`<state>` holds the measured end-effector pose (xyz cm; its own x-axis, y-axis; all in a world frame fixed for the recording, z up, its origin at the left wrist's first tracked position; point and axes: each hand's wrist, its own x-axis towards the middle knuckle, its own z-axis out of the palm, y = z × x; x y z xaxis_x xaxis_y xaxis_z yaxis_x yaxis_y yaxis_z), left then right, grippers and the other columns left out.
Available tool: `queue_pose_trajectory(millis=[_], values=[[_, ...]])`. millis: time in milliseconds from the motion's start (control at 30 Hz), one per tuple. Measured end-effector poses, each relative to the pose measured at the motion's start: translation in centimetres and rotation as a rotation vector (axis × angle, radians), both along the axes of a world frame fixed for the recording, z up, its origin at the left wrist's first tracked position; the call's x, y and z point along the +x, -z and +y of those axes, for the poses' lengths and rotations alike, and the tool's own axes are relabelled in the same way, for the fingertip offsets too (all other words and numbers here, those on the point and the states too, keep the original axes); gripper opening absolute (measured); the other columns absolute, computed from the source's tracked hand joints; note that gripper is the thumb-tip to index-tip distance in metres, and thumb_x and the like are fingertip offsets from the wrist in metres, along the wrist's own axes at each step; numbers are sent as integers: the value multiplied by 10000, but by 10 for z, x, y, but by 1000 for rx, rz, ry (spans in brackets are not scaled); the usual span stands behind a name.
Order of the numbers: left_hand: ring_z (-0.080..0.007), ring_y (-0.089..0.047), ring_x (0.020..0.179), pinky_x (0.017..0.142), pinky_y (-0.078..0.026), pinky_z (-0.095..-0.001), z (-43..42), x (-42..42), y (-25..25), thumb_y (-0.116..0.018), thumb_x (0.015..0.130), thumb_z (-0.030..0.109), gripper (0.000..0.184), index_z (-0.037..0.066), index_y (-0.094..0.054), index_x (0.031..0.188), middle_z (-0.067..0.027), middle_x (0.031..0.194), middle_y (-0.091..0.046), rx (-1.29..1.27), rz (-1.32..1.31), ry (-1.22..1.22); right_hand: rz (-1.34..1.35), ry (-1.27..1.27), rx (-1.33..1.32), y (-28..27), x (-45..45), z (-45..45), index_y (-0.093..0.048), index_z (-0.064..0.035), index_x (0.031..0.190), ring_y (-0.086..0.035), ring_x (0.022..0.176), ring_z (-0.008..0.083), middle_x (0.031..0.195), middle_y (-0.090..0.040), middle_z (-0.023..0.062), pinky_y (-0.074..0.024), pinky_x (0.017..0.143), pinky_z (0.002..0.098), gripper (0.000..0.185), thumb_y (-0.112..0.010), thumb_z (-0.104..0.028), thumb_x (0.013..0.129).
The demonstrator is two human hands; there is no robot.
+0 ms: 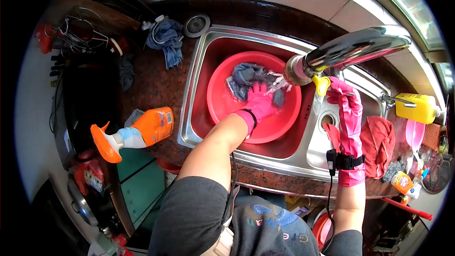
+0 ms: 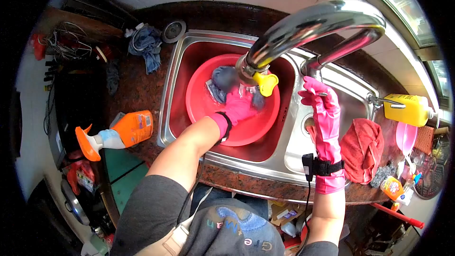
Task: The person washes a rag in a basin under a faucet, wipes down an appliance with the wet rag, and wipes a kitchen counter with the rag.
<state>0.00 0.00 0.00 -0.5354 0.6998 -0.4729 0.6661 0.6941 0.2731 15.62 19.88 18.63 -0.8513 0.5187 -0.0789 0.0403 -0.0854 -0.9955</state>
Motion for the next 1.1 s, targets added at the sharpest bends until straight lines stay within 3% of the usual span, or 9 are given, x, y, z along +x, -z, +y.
queue_pose_trajectory(millis=[67, 267, 433, 633, 767, 867, 967, 1033, 1100], values=[[-341, -384, 1375, 1056, -377, -515, 2, 6, 25, -682, 778, 399, 582, 130, -612, 1290, -187, 1382, -525, 27, -131, 144, 17, 66, 61, -8, -2, -5, -531, -51, 1292, -665, 1007, 207, 1367, -544, 126, -532, 832, 289, 339, -586, -74, 958], [-312, -585, 1173, 999, -444, -448, -32, -35, -21, -672, 786, 322, 535, 100, -619, 1270, -135, 1287, -612, -267, -431, 602, 20, 223, 160, -20, -3, -27, -394, -85, 1450, -639, 1019, 160, 1386, -513, 85, -516, 801, 243, 639, -670, -12, 879], [-224, -569, 1177, 1006, -428, -342, -69, -44, -88, -701, 834, 252, 474, 29, -601, 1240, -107, 1234, -623, 231, -922, -117, 23, 451, 138, -34, 31, -70, -345, -101, 1483, -599, 973, 122, 1506, -375, 85, -513, 760, 217, 674, -635, 14, 885], [-203, -602, 1074, 982, -459, -345, -91, -71, -193, -590, 937, 79, 285, 41, -552, 1217, -76, 1144, -627, 893, -1507, -625, -60, 373, 51, -6, 65, -88, -367, -110, 1472, -615, 852, 97, 1173, -624, 95, -506, 730, 207, 634, -621, -19, 898], [-179, -597, 1080, 962, -479, -309, -101, -110, -145, -551, 927, 13, 310, 37, -553, 1236, -57, 1156, -611, 1013, -1283, -666, -102, 358, 45, -3, 68, -89, -381, -101, 1466, -608, 837, 95, 1124, -640, 88, -490, 687, 204, 631, -640, -21, 896], [-237, -622, 1060, 940, -485, -335, -95, -118, -70, -586, 905, 84, 326, 10, -570, 1222, -112, 1135, -637, 763, -823, -620, -90, 375, 58, 11, 70, -94, -379, -104, 1469, -614, 861, 101, 1158, -624, 82, -496, 690, 210, 637, -645, -26, 895], [-279, -634, 1051, 895, -490, -366, -85, -88, -57, -611, 876, 119, 374, 69, -591, 1246, -123, 1107, -668, 380, -218, -279, -139, 313, 10, 12, 78, -97, -376, -99, 1467, -623, 917, 121, 1286, -566, 88, -517, 720, 224, 647, -656, -36, 888], [-309, -622, 1079, 916, -485, -399, -72, -51, -72, -668, 830, 255, 428, 105, -607, 1227, -149, 1139, -654, -47, -225, 198, -96, 308, 113, 13, 79, -101, -370, -94, 1468, -622, 974, 147, 1419, -471, 84, -530, 741, 237, 661, -667, -46, 879], [-322, -600, 1109, 930, -475, -424, -81, -46, -54, -689, 797, 318, 462, 115, -617, 1205, -155, 1159, -643, 35, -50, 363, -143, 275, 78, 5, 86, -103, -363, -90, 1466, -618, 1003, 183, 1485, -408, 86, -534, 733, 248, 681, -673, -37, 862]])
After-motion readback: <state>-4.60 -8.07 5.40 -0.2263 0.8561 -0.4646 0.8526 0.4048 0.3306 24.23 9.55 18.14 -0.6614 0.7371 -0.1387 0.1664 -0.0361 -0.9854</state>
